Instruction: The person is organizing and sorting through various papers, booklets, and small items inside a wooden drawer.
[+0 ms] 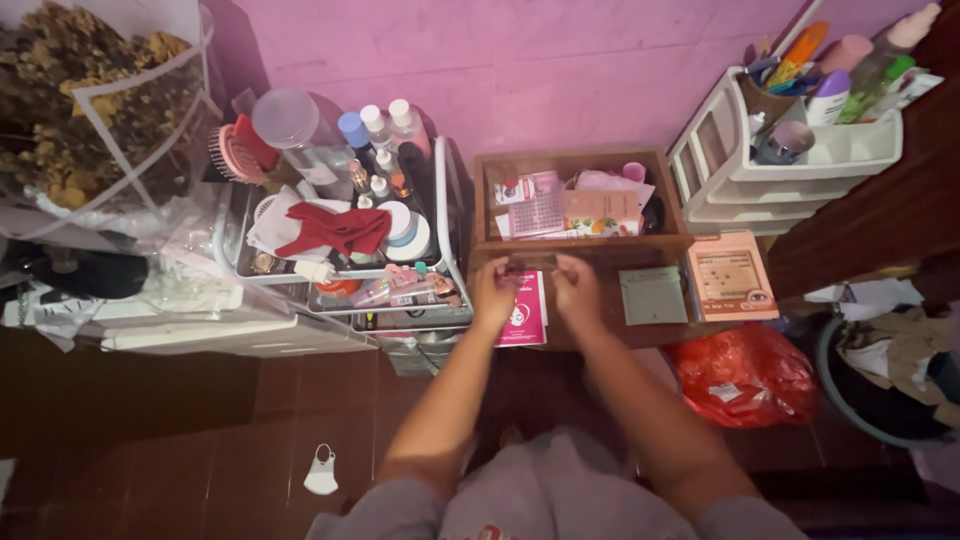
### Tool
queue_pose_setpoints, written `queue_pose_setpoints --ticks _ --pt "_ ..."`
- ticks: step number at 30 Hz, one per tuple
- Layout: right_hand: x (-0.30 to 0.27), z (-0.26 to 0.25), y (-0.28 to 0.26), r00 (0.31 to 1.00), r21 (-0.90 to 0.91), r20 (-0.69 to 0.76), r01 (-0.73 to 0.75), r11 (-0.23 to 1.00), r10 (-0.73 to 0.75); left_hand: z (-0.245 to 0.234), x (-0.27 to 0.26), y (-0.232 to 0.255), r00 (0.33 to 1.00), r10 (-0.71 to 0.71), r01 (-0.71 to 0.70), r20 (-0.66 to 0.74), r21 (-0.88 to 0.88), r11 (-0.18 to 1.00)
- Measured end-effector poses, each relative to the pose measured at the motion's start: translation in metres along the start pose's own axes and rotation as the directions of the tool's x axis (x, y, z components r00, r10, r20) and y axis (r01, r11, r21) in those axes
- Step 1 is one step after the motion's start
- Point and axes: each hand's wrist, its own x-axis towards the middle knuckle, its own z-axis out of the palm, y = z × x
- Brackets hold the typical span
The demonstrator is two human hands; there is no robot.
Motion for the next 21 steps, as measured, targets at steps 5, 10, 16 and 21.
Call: queue_pose_setpoints --ticks 5,10,16,21 --pt "0.035 -0.019 0.005 0.997 0.127 -0.072 -0.016 0.992 0.026 -0.012 0.025 0.046 0.974 -0.208 0.203 0.096 0.055 0.978" --pt "0.065 -0.025 0.02 0.988 0.118 -0.125 -0.078 0.99 0.093 0.003 0.043 0.054 0.923 -0.335 0.314 0.187 0.137 0.94" --pt "0.114 -0.023 0.06 0.995 -0.185 -0.052 -0.098 0.978 0.09 0.052 0.062 0.005 0.919 -0.335 0.321 0.205 0.102 0.942" --pt "0.159 -0.043 0.032 0.998 -0.077 -0.059 -0.032 0.997 0.028 0.078 0.096 0.008 0.917 -0.36 0.339 0.171 0.143 0.93"
